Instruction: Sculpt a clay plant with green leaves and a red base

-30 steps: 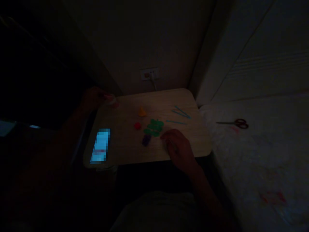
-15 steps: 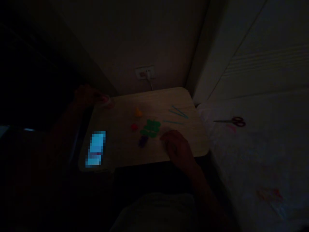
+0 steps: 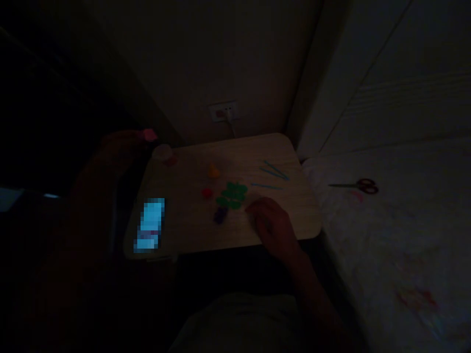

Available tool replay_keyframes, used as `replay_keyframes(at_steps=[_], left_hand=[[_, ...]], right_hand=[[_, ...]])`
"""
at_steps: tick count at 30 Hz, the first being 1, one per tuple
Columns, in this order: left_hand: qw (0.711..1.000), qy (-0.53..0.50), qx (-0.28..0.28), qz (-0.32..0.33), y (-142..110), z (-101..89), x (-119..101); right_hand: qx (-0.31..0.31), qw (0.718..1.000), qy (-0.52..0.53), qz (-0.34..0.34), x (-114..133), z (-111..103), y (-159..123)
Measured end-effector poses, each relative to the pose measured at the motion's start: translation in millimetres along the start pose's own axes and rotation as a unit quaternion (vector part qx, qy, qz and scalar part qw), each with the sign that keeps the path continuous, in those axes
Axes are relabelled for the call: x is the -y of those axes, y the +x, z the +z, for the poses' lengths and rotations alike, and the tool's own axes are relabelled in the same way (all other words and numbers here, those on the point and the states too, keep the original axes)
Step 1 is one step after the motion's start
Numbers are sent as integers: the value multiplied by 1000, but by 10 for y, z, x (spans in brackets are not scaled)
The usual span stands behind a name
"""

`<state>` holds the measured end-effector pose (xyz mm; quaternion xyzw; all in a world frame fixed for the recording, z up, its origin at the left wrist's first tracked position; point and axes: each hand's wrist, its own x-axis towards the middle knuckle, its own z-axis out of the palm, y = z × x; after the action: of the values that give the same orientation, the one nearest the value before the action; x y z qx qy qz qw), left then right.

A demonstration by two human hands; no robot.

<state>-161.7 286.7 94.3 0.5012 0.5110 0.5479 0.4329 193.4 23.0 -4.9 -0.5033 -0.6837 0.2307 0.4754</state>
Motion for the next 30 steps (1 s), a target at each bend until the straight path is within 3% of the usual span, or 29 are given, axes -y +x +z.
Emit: replay_keyframes(at_steps=[2, 4, 10, 14, 17, 23, 30], left_hand=[[998, 9, 16, -65, -215, 134, -19], [996, -36, 35, -78, -519, 322, -14], [979, -193, 66, -6, -1624, 980, 201], [972, -227, 61, 32, -2115, 1250, 348], [969, -237, 66, 38, -2259, 1319, 391], [979, -172, 68, 87, -2284, 1266, 340], [978, -86, 152, 117, -2372, 1182, 272]], right_hand=[[-3, 1000, 15, -1, 47, 24, 31], [-11, 999, 35, -1, 126, 64, 88], [-72, 994, 82, 4, 484, 207, 382], [-91, 994, 48, -48, 618, 240, 488], [-113, 991, 18, -67, 634, 225, 453], [-136, 986, 1, -100, 676, 197, 387], [-137, 987, 19, -76, 656, 216, 392]])
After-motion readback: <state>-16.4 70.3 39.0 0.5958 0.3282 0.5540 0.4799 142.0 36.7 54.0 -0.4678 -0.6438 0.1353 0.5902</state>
